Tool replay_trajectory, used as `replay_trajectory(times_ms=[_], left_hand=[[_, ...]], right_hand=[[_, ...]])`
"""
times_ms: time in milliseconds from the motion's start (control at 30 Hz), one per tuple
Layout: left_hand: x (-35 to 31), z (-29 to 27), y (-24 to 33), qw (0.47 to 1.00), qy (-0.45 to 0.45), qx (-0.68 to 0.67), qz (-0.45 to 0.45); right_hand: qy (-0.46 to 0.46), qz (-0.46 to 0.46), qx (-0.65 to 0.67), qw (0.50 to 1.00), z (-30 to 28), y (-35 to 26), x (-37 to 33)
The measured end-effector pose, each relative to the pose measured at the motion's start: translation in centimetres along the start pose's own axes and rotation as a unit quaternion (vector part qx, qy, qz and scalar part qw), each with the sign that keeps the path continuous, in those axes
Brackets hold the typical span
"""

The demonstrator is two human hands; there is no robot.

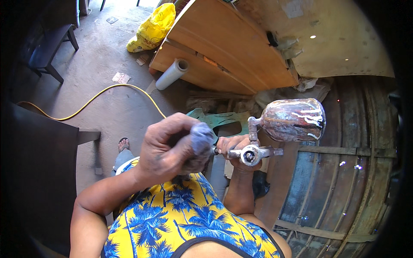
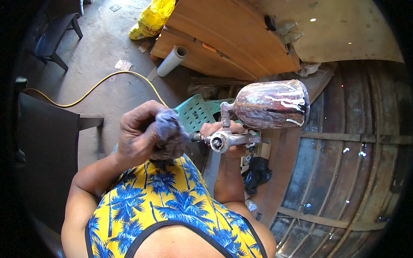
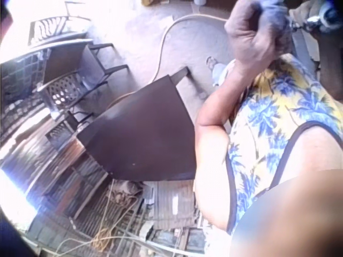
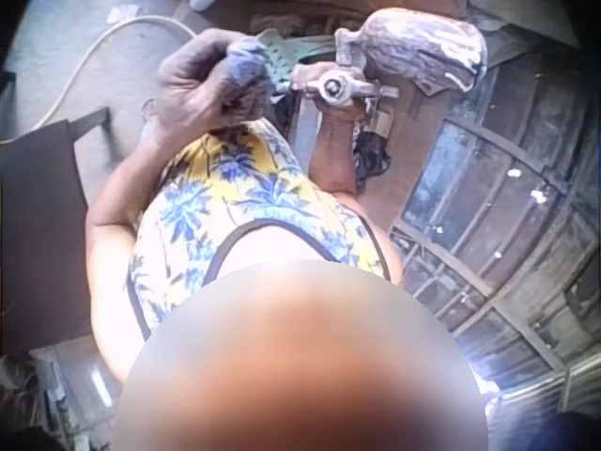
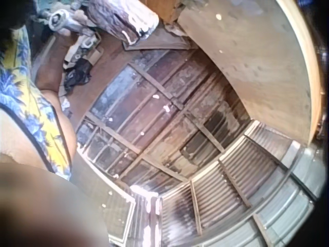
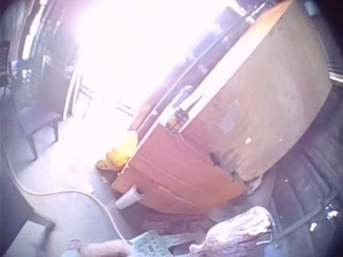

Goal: The person cleans a spray gun nozzle with a cloth, then uses the spray gun to apply a dark finish to a wooden chair. The person moves around the chair to cover different surfaces.

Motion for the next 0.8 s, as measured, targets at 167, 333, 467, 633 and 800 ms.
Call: replay_trajectory(times_ms=[167, 333, 467, 633, 800], left_hand=[[1.4, 4.2, 1.7, 0.977, -0.101, 0.163, 0.090], [1.1, 5.1, -0.6, 0.997, -0.070, -0.044, -0.009], [0.6, 4.9, -0.4, 0.995, -0.086, -0.050, -0.033], [1.1, 4.7, 3.4, 0.956, -0.170, 0.203, 0.126], [1.4, 4.1, 1.8, 0.974, -0.179, 0.137, 0.019]], right_hand=[[0.041, 0.012, -0.046, 0.998, -0.4, 0.3, -1.4], [0.069, 0.040, 0.005, 0.997, 0.0, 0.5, -2.0], [0.030, 0.079, -0.056, 0.995, 1.0, -0.3, -1.2], [0.049, 0.132, -0.159, 0.977, 0.7, -0.3, -1.8], [0.160, 0.092, -0.121, 0.975, -0.5, -0.6, -4.5]])
Point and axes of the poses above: each hand's wrist, its own x-axis towards the middle knuckle, its own z-axis out of the palm, y = z × x, the point moved 9 cm from there along x, towards the middle knuckle, and after that the axes turned 9 degrees about -y, right-handed, at the moved point
